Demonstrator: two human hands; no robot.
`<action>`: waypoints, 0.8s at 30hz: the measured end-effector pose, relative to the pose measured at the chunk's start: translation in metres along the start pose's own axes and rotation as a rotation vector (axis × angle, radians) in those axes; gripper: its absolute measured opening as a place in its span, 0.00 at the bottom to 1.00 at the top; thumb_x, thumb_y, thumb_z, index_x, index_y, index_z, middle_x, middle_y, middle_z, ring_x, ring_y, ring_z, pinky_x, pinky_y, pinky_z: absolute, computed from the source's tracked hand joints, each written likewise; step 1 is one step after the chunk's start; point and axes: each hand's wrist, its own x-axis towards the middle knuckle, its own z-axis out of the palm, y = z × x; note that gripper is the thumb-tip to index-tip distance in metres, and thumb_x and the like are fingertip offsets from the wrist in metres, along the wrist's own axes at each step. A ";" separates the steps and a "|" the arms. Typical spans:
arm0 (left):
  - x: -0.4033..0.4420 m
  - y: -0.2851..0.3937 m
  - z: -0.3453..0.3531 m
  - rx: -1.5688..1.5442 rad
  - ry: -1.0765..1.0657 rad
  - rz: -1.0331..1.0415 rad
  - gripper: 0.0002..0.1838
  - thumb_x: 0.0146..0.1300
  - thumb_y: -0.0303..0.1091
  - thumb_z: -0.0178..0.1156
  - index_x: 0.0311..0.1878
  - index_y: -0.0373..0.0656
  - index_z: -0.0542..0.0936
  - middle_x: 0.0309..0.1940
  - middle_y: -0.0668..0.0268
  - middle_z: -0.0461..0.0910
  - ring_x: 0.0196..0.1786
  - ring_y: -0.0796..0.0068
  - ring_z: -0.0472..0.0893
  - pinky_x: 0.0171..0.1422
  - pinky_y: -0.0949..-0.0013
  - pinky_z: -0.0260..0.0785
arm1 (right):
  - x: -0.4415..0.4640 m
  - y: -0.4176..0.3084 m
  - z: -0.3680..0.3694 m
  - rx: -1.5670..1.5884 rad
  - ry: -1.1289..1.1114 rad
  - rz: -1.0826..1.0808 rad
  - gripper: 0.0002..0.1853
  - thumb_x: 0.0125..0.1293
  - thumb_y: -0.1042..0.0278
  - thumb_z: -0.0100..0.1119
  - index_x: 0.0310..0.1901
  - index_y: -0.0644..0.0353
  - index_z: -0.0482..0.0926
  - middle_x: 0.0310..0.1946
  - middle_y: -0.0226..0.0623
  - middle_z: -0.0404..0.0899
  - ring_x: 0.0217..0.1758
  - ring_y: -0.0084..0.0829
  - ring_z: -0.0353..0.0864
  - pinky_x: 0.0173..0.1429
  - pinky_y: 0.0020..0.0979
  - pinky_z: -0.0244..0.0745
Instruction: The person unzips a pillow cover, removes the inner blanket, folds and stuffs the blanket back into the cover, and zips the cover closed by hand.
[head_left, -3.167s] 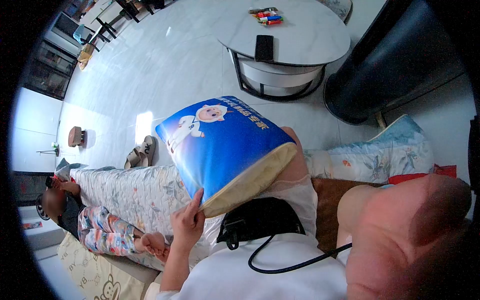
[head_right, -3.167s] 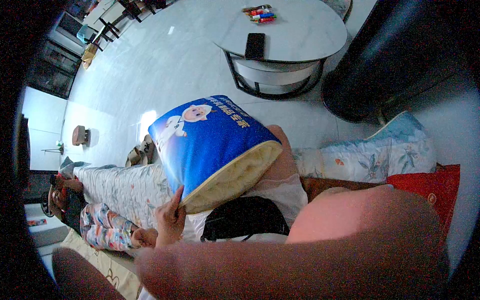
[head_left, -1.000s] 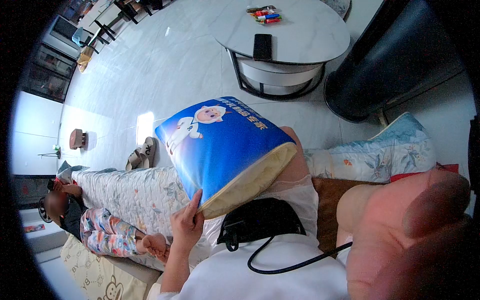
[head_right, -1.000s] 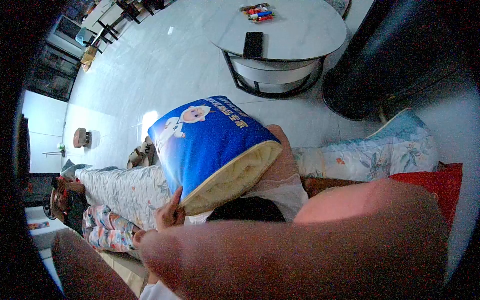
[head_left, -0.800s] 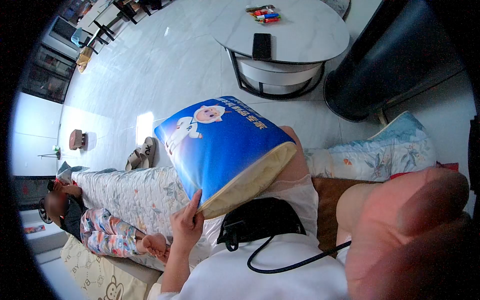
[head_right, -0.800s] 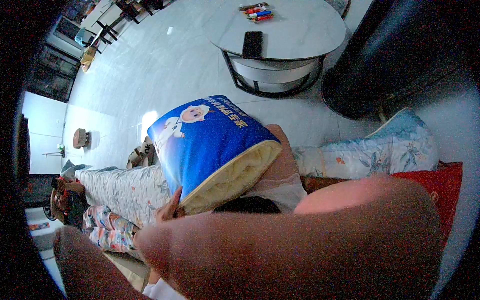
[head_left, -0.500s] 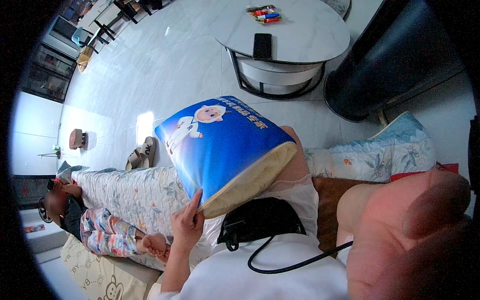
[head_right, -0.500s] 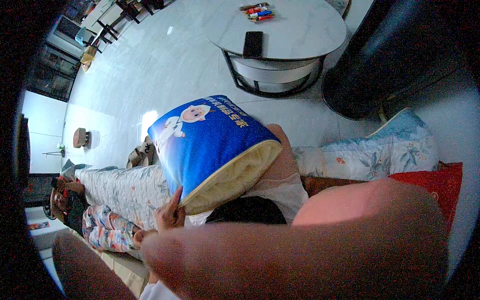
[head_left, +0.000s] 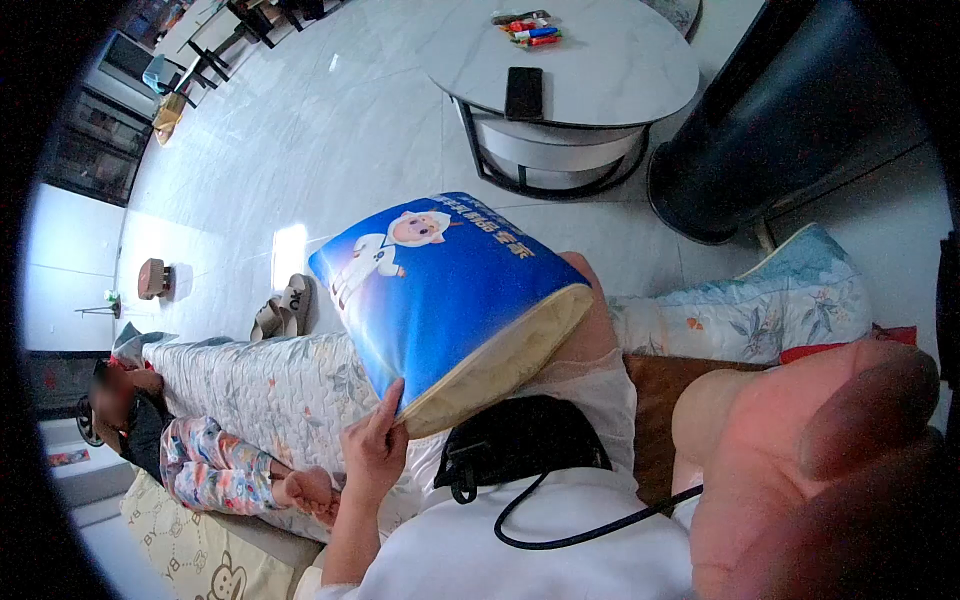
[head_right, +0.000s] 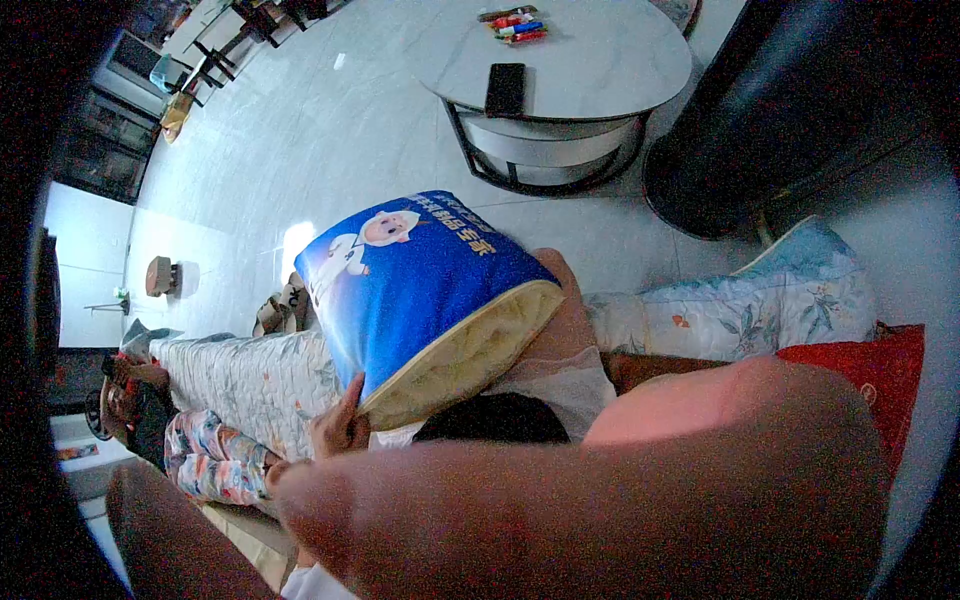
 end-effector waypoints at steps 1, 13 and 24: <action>0.000 0.000 0.000 0.000 0.000 0.000 0.33 0.50 0.16 0.56 0.64 0.44 0.75 0.23 0.56 0.77 0.22 0.59 0.79 0.31 0.63 0.72 | 0.001 -0.001 0.001 -0.008 -0.002 0.004 0.14 0.62 0.65 0.63 0.48 0.58 0.79 0.45 0.39 0.83 0.44 0.33 0.82 0.46 0.35 0.75; -0.008 0.000 0.015 -0.078 0.140 -0.198 0.24 0.54 0.19 0.59 0.56 0.43 0.72 0.19 0.61 0.72 0.19 0.67 0.76 0.26 0.66 0.66 | -0.003 0.066 0.075 -0.647 0.203 0.570 0.15 0.62 0.66 0.63 0.49 0.59 0.79 0.45 0.40 0.83 0.44 0.33 0.82 0.46 0.35 0.75; 0.001 -0.011 0.007 0.077 0.046 -0.252 0.11 0.61 0.36 0.60 0.28 0.41 0.73 0.18 0.52 0.74 0.25 0.47 0.78 0.29 0.51 0.67 | -0.085 0.131 0.203 -0.309 0.140 0.671 0.15 0.57 0.68 0.68 0.46 0.61 0.80 0.39 0.40 0.83 0.37 0.42 0.84 0.40 0.38 0.80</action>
